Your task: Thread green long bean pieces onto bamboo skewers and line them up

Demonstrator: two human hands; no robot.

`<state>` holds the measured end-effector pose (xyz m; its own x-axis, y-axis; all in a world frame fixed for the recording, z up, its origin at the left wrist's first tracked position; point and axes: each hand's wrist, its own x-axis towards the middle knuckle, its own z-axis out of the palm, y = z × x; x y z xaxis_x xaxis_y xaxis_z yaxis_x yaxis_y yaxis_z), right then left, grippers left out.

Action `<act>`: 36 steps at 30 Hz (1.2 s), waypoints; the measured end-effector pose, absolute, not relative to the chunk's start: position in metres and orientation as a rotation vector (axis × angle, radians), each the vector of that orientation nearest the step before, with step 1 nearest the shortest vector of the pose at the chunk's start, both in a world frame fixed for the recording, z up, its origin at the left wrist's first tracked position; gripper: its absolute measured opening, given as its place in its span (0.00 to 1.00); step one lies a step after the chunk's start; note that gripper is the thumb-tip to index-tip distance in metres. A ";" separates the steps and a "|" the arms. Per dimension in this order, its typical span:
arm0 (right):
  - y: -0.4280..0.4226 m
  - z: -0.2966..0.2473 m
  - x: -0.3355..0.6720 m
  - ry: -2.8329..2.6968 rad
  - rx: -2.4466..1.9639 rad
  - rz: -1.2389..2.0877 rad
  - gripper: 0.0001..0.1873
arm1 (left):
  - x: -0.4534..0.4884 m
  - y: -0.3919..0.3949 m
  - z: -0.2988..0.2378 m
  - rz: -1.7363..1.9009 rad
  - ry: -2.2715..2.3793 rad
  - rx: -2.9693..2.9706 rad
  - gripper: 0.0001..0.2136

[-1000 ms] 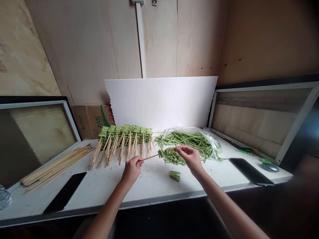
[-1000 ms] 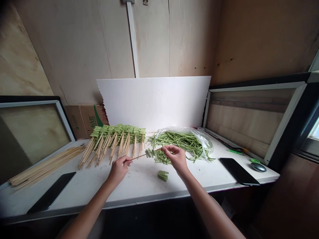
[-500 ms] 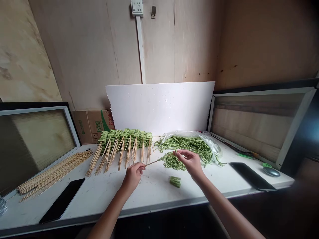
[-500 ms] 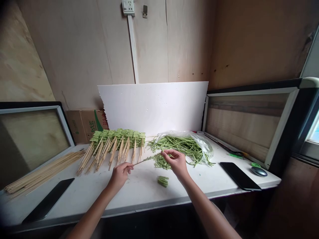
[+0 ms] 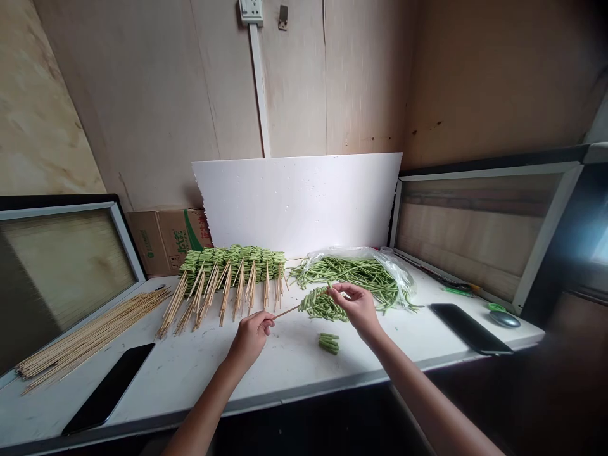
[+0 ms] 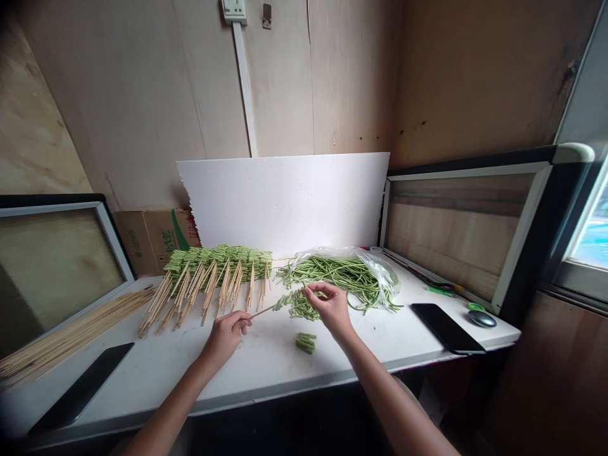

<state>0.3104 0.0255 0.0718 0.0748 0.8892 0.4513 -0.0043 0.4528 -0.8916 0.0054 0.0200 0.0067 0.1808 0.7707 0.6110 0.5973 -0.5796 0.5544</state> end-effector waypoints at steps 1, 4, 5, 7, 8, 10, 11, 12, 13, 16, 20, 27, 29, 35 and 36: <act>0.025 0.072 0.310 -1.330 -0.870 0.821 0.20 | 0.005 0.020 0.007 1.350 1.331 2.260 0.13; 0.024 0.073 0.307 -1.343 -0.862 0.823 0.21 | 0.004 0.021 0.005 1.395 1.378 2.269 0.12; 0.023 0.073 0.306 -1.349 -0.866 0.822 0.21 | 0.004 0.021 0.004 1.421 1.396 2.274 0.11; 0.021 0.074 0.305 -1.357 -0.871 0.818 0.22 | 0.005 0.020 0.003 1.469 1.424 2.280 0.10; 0.020 0.075 0.304 -1.359 -0.871 0.816 0.22 | 0.005 0.019 0.002 1.481 1.431 2.284 0.10; 0.019 0.075 0.304 -1.361 -0.869 0.816 0.21 | 0.007 0.018 0.001 1.480 1.443 2.293 0.10; 0.018 0.075 0.304 -1.361 -0.869 0.820 0.20 | 0.007 0.018 0.001 1.471 1.449 2.295 0.10; 0.018 0.075 0.304 -1.361 -0.870 0.827 0.20 | 0.007 0.018 0.001 1.459 1.450 2.294 0.11; 0.019 0.075 0.304 -1.359 -0.871 0.834 0.20 | 0.007 0.018 0.002 1.445 1.446 2.288 0.12; 0.020 0.073 0.304 -1.355 -0.862 0.853 0.21 | 0.005 0.018 0.004 1.396 1.400 2.256 0.17; 0.021 0.072 0.303 -1.350 -0.857 0.857 0.21 | 0.002 0.020 0.003 1.360 1.381 2.250 0.20; 0.015 0.074 0.295 -1.307 -0.866 0.849 0.20 | 0.008 0.019 0.001 1.380 1.521 2.243 0.09; 0.014 0.075 0.294 -1.302 -0.872 0.837 0.20 | 0.012 0.016 0.004 1.321 1.484 2.254 0.09; 0.018 0.075 0.299 -1.316 -0.855 0.841 0.19 | 0.013 0.012 0.011 1.161 1.298 2.183 0.10; 0.019 0.074 0.300 -1.322 -0.850 0.843 0.19 | 0.012 0.012 0.011 1.160 1.285 2.166 0.10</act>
<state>0.2995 0.0185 0.0744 0.0644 0.8899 0.4515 -0.0340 0.4542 -0.8903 0.0124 0.0123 0.0111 0.2470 0.8504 0.4645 0.5490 -0.5178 0.6561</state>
